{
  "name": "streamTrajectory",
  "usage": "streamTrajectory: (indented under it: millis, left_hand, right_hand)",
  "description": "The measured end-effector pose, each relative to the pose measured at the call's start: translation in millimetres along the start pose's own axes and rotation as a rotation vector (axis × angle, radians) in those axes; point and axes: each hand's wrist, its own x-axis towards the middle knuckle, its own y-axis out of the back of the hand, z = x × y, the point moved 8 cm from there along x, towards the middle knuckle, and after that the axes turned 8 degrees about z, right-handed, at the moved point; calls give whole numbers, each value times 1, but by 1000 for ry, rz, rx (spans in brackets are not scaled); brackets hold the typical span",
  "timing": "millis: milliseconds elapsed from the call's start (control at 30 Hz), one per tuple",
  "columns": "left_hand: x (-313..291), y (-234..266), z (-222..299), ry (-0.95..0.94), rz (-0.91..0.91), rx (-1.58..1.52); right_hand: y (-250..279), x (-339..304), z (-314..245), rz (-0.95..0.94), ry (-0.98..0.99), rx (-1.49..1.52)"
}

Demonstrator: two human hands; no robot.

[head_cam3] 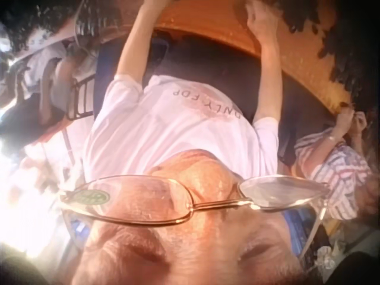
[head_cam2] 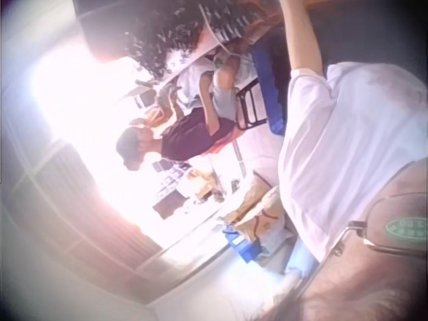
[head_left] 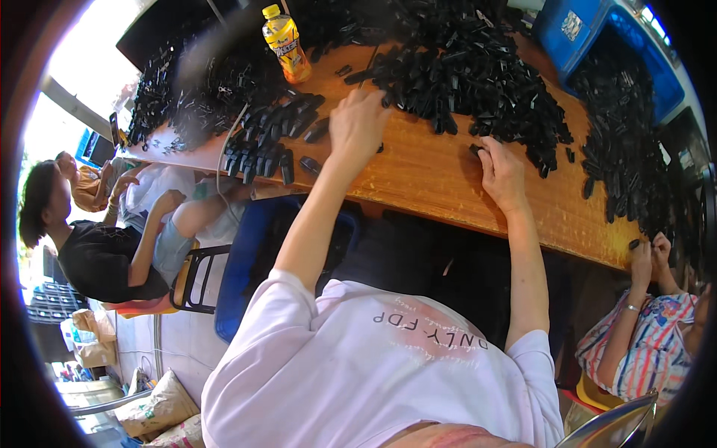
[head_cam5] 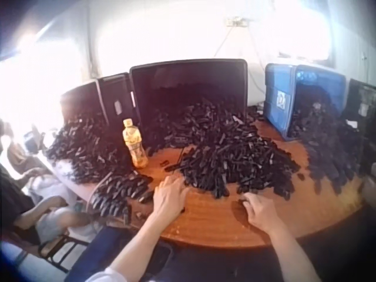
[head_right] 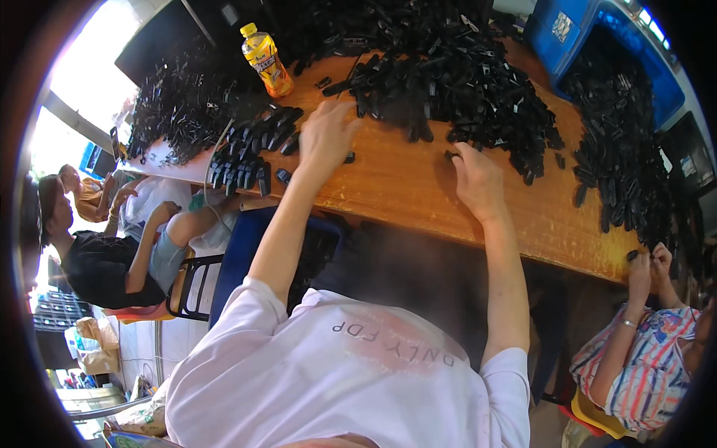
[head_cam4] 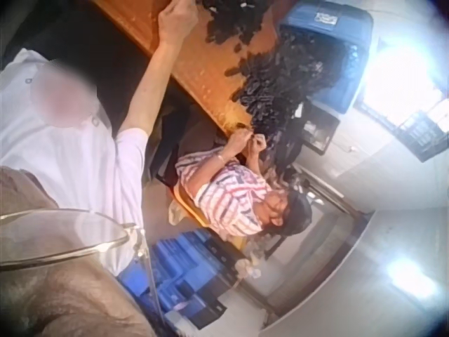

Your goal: The person assembles small plastic components by hand and arranges the assembled pieces on the table.

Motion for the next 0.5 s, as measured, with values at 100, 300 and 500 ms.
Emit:
streamTrajectory:
  millis: [100, 300, 500]
  left_hand:
    - [14, -48, 1, -53, 41, -39]
    - [20, -59, -15, 68, -120, -129]
    - [-27, -15, 14, -71, -292, -514]
  right_hand:
    - [-5, -1, -1, -18, -60, 86]
    - [-5, -6, 14, -80, -224, 89]
    - [4, 4, -13, -59, -86, 75]
